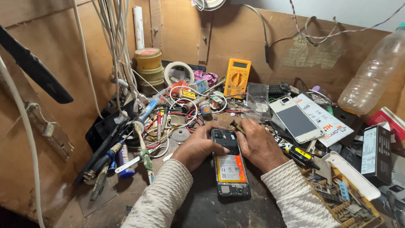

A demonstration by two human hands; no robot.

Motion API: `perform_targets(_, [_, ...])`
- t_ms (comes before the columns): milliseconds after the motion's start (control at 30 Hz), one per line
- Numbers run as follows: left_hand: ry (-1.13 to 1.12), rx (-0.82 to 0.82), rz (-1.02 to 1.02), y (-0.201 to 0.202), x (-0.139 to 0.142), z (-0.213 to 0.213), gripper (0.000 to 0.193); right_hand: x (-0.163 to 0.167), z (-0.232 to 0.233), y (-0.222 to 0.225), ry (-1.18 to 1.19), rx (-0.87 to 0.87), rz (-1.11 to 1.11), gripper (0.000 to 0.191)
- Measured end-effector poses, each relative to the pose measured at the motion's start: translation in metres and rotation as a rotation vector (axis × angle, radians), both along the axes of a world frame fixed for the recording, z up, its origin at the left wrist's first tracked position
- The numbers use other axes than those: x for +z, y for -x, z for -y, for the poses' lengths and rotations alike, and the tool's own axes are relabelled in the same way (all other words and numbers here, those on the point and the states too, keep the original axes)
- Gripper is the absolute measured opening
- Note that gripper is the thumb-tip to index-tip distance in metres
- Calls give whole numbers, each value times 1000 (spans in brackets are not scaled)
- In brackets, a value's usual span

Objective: The person uses a small screwdriver to remove screws from the back of a disassembled smartphone. They hold the phone steady with the left hand while turning the screwdriver with the right hand, then place the removed screw on the workbench.

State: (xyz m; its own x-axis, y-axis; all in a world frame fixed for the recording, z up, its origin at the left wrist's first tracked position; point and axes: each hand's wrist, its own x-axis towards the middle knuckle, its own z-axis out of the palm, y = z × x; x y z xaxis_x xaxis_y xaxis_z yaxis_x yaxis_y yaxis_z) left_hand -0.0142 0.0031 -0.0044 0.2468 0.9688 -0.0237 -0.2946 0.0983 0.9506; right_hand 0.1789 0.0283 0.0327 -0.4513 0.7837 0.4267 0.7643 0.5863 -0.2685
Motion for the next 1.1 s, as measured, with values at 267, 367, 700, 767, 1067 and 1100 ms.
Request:
perform_targets(267, [-10, 29, -32, -1, -2, -2, 65, -4, -3, -2, 39, -4, -39, 20])
perform_targets(367, [-43, 30, -50, 0, -2, -2, 65, -4, -1, 2, -7, -31, 5, 20])
perform_targets(700, [1, 24, -9, -1, -4, -3, 65, 4, -7, -13, 80, -163, -172, 21])
perform_targets(767, [-8, 19, 7, 0, -3, -2, 67, 3, -9, -19, 142, -152, -95, 20])
perform_targets(1067, [-20, 22, -1, 0, 1, 1, 66, 1, -7, -16, 103, -48, -204, 23])
perform_targets(1100, [-21, 22, 5, -1, 1, 0, 65, 2, -6, -14, 73, -28, -271, 25])
